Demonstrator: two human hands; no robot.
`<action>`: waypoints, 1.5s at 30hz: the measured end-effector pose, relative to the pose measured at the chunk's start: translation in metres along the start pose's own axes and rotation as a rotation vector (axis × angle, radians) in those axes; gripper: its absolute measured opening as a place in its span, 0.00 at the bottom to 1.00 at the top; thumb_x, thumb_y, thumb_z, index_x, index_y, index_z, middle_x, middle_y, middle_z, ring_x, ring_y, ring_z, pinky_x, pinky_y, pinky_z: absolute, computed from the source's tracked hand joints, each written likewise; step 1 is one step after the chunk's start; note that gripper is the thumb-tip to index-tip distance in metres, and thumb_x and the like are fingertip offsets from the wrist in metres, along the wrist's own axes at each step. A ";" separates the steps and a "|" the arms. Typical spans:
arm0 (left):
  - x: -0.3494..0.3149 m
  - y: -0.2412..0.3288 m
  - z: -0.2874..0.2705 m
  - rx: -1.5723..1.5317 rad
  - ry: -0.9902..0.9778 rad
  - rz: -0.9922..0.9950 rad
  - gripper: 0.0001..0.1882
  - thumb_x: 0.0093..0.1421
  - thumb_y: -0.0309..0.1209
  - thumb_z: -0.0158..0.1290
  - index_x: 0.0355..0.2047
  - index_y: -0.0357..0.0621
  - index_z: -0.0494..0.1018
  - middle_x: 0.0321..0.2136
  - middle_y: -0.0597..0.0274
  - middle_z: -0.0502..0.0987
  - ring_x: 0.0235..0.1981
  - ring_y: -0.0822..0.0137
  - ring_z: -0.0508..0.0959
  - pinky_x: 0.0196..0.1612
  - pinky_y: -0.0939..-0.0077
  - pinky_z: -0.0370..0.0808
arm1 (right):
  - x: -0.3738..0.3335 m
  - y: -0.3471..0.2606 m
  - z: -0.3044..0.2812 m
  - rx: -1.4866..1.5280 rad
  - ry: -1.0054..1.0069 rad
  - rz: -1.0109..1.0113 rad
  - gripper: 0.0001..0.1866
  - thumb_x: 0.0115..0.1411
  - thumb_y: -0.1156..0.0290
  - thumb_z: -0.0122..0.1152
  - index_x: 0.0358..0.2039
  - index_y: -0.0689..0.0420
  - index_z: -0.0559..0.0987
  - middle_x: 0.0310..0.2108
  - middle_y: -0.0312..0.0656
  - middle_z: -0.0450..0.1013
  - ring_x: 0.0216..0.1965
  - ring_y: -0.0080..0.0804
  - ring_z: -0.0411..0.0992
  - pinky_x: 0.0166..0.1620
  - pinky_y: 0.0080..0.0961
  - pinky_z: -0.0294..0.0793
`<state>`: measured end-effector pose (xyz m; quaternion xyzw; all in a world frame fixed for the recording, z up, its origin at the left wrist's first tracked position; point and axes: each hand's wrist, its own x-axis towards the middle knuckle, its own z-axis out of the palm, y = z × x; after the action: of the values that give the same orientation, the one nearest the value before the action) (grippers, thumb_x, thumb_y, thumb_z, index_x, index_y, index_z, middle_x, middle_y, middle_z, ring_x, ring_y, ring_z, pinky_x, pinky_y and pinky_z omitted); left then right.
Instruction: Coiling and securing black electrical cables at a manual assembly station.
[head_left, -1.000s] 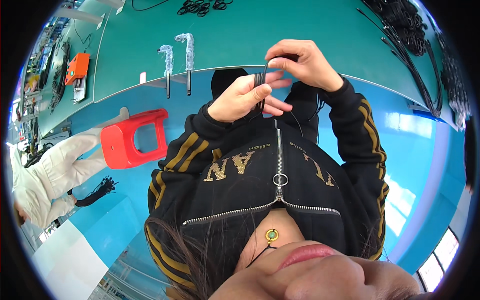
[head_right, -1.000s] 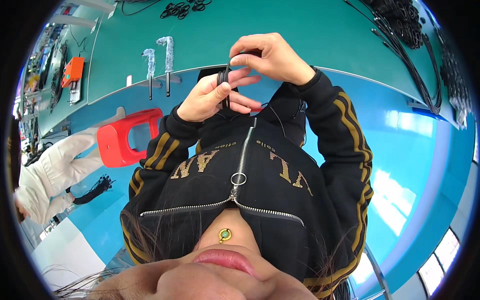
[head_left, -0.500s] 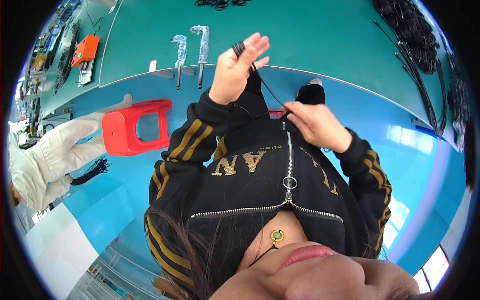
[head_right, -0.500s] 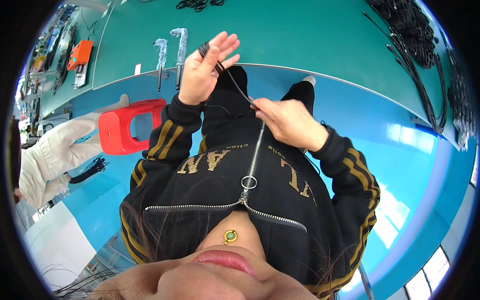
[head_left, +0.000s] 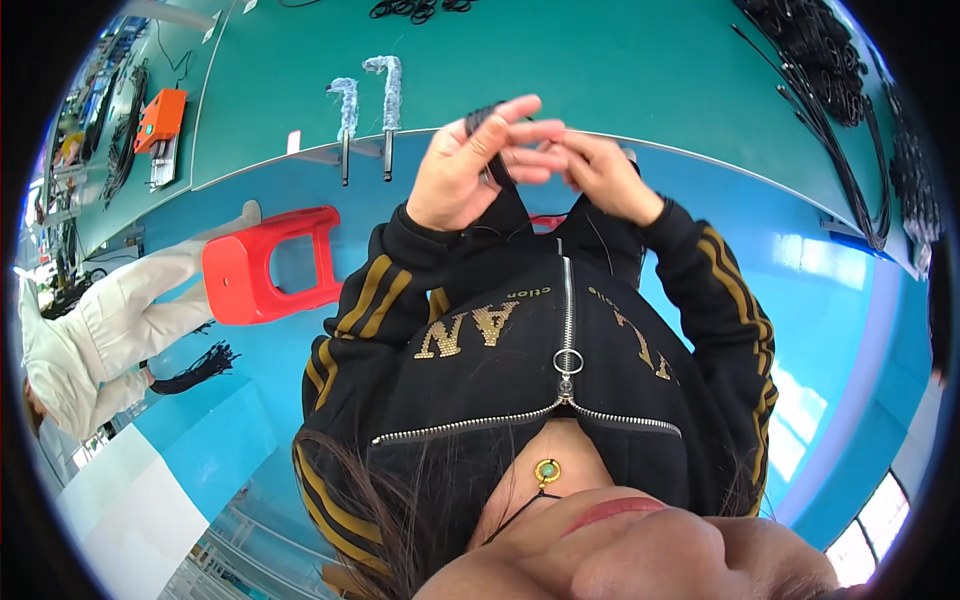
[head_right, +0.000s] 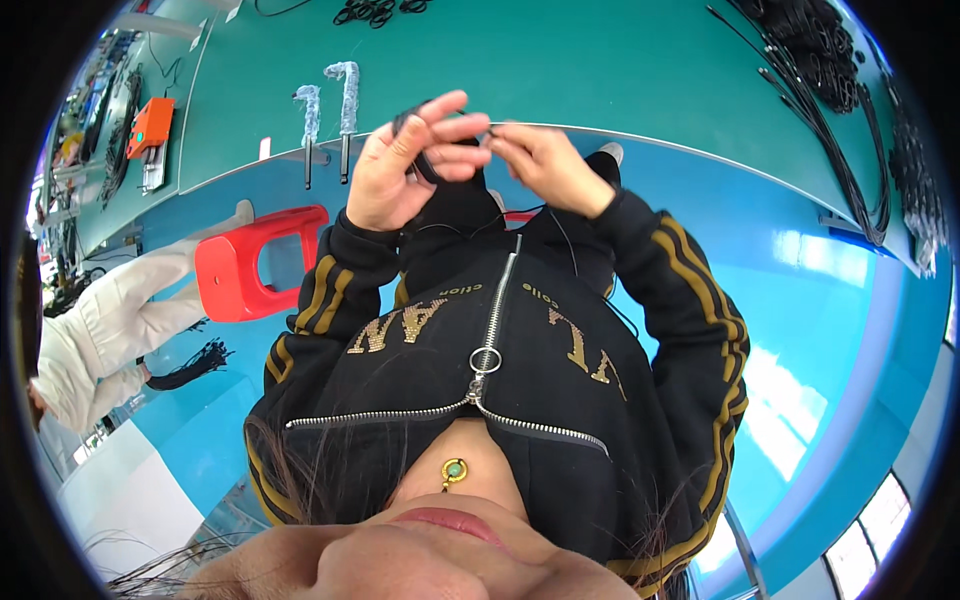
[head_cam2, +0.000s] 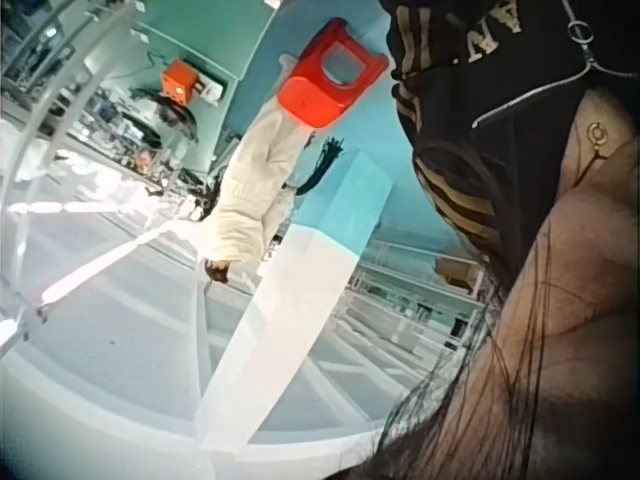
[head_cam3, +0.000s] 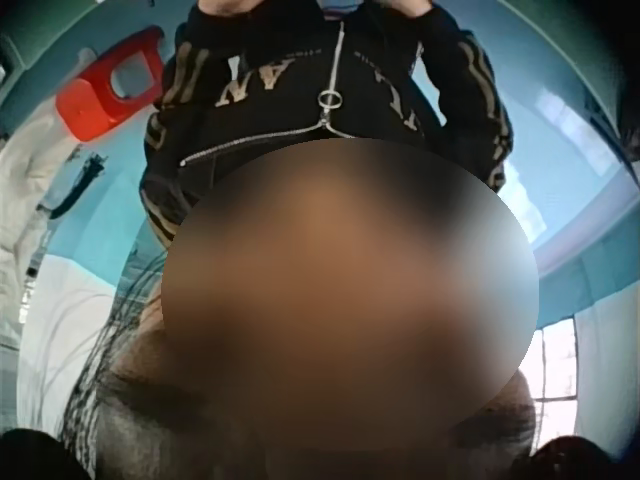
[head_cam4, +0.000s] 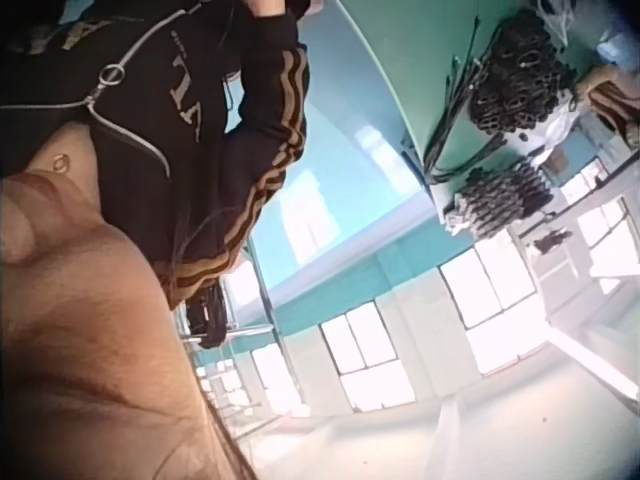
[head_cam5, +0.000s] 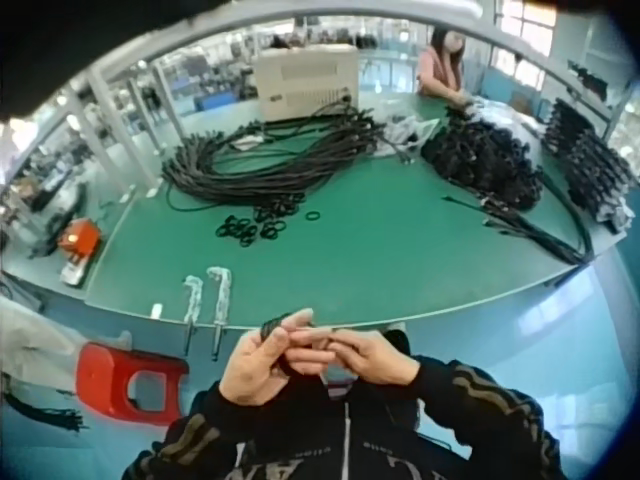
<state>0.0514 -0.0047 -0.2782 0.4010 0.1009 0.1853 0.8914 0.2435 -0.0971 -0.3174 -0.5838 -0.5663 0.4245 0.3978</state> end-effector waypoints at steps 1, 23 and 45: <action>0.001 0.001 -0.002 -0.003 0.082 0.085 0.26 0.69 0.38 0.41 0.59 0.30 0.57 0.56 0.41 0.65 0.52 0.47 0.73 0.52 0.62 0.74 | -0.010 0.003 0.003 0.024 -0.008 -0.056 0.07 0.64 0.75 0.47 0.39 0.60 0.74 0.23 0.35 0.72 0.22 0.20 0.67 0.26 0.20 0.68; 0.007 -0.033 0.006 0.207 0.059 0.055 0.18 0.68 0.36 0.43 0.47 0.31 0.68 0.41 0.52 0.76 0.41 0.61 0.79 0.46 0.70 0.76 | 0.022 -0.032 -0.026 -0.184 -0.065 -0.353 0.13 0.64 0.66 0.50 0.45 0.59 0.72 0.36 0.40 0.74 0.33 0.30 0.74 0.43 0.24 0.70; 0.019 -0.041 -0.011 0.649 -0.159 0.187 0.09 0.66 0.30 0.46 0.38 0.34 0.69 0.27 0.60 0.74 0.33 0.65 0.79 0.39 0.73 0.77 | 0.012 -0.047 -0.008 0.376 -0.325 0.173 0.25 0.58 0.55 0.61 0.52 0.53 0.72 0.25 0.30 0.67 0.21 0.12 0.60 0.23 0.09 0.61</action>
<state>0.0753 -0.0140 -0.3168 0.6843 0.0476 0.1924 0.7018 0.2354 -0.0829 -0.2710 -0.4701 -0.4819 0.6430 0.3651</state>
